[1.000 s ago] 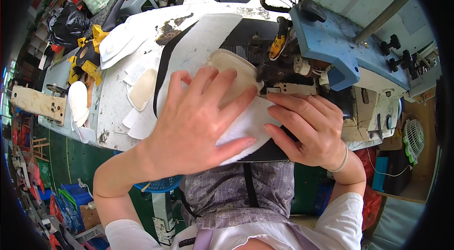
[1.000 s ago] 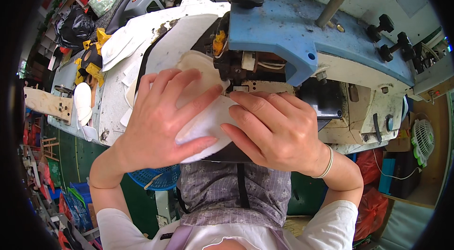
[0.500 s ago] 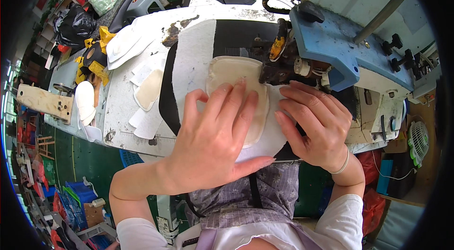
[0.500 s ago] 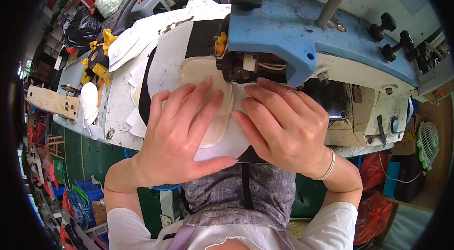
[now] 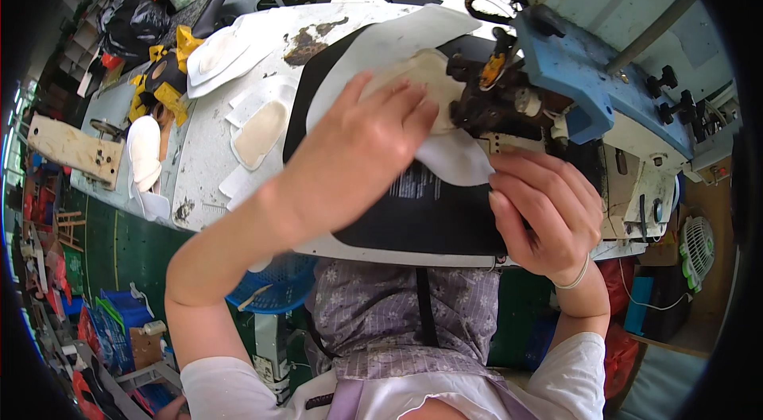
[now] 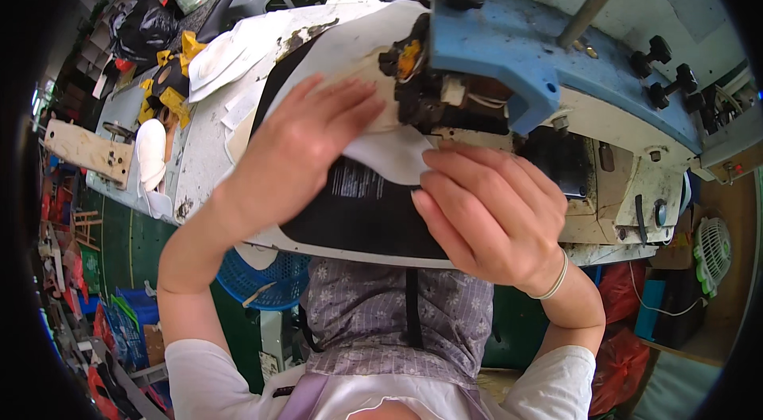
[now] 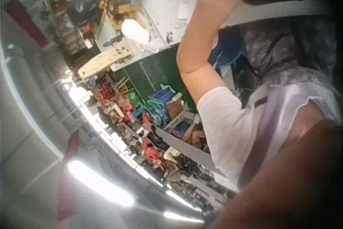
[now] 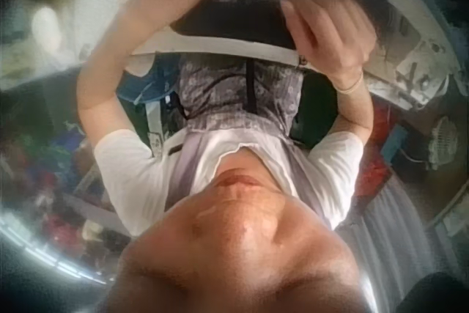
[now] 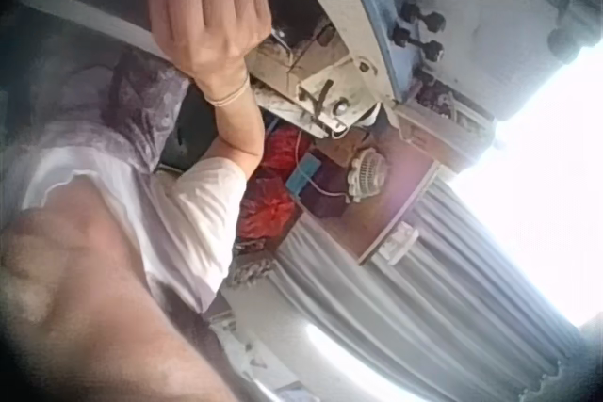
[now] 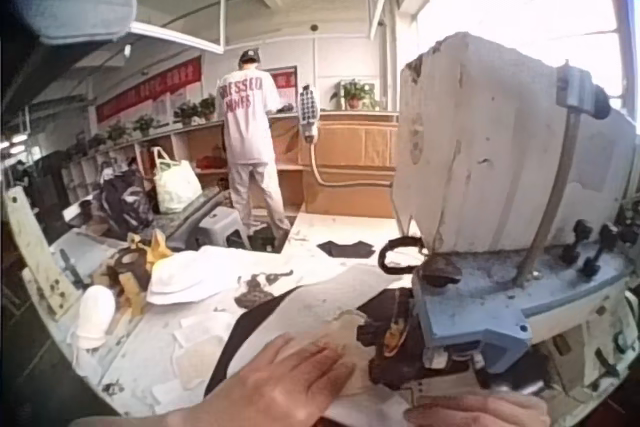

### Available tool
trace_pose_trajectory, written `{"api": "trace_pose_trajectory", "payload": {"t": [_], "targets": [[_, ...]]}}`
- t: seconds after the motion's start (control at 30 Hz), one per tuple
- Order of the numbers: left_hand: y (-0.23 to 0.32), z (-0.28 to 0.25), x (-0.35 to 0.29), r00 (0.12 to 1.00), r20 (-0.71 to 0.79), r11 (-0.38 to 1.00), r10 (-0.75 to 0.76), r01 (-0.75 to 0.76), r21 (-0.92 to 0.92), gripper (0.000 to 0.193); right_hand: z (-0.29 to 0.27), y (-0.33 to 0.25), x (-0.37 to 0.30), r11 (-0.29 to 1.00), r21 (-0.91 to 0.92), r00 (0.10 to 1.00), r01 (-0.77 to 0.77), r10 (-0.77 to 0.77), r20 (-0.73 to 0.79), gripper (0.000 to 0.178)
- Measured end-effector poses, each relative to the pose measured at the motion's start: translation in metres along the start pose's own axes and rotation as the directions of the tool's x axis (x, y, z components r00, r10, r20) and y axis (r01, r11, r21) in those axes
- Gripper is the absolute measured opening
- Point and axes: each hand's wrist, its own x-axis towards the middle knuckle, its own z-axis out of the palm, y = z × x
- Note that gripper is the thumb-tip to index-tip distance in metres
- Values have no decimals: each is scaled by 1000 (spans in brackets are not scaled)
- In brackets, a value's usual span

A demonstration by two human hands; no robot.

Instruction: The person stitches shoe padding components together using a sewing machine, sorts and stacks padding pieces from a basket by hand, and sews additional padding layers with the machine.

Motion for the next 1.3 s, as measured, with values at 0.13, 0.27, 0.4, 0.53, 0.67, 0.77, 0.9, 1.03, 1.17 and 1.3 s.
{"api": "trace_pose_trajectory", "payload": {"t": [0.13, 0.27, 0.4, 0.53, 0.67, 0.77, 0.9, 1.03, 1.17, 1.3], "targets": [[-35, -22, -38, 974, -207, 988, -95, 117, 98, 59, 0, -28, -21, 954, 252, 983, 162, -177, 37, 14], [-9, -28, -130, 916, -197, 932, -349, 361, 29, 55, 36, -71, -57, 855, 492, 969, 166, -233, 78, 18], [33, 45, -224, 908, 86, 902, -410, 417, -107, 53, 104, -90, -64, 818, 557, 935, -146, -69, 347, 24], [45, 63, -239, 897, 222, 882, -381, 425, -203, 54, 176, -93, -38, 787, 549, 903, -281, 23, 430, 23], [32, 55, -234, 901, 204, 827, -384, 434, -358, 69, 204, -111, -35, 841, 494, 869, -223, -58, 491, 24], [4, 47, -227, 916, 180, 803, -358, 400, -441, 57, 205, -115, -43, 911, 399, 869, -103, -114, 482, 33], [-39, 48, -204, 891, 262, 734, -370, 453, -505, 17, 207, -113, -49, 919, 390, 897, -58, -123, 424, 43], [-40, 75, -201, 899, 262, 850, -350, 422, -313, 16, 211, -115, -54, 913, 402, 916, -66, -105, 388, 45], [-37, 74, -194, 891, 322, 892, -321, 399, -214, 15, 214, -111, -57, 893, 445, 926, -73, -104, 362, 44], [-41, 76, -195, 899, 279, 884, -338, 405, -234, 12, 219, -110, -60, 881, 467, 945, -75, -87, 315, 41]]}}
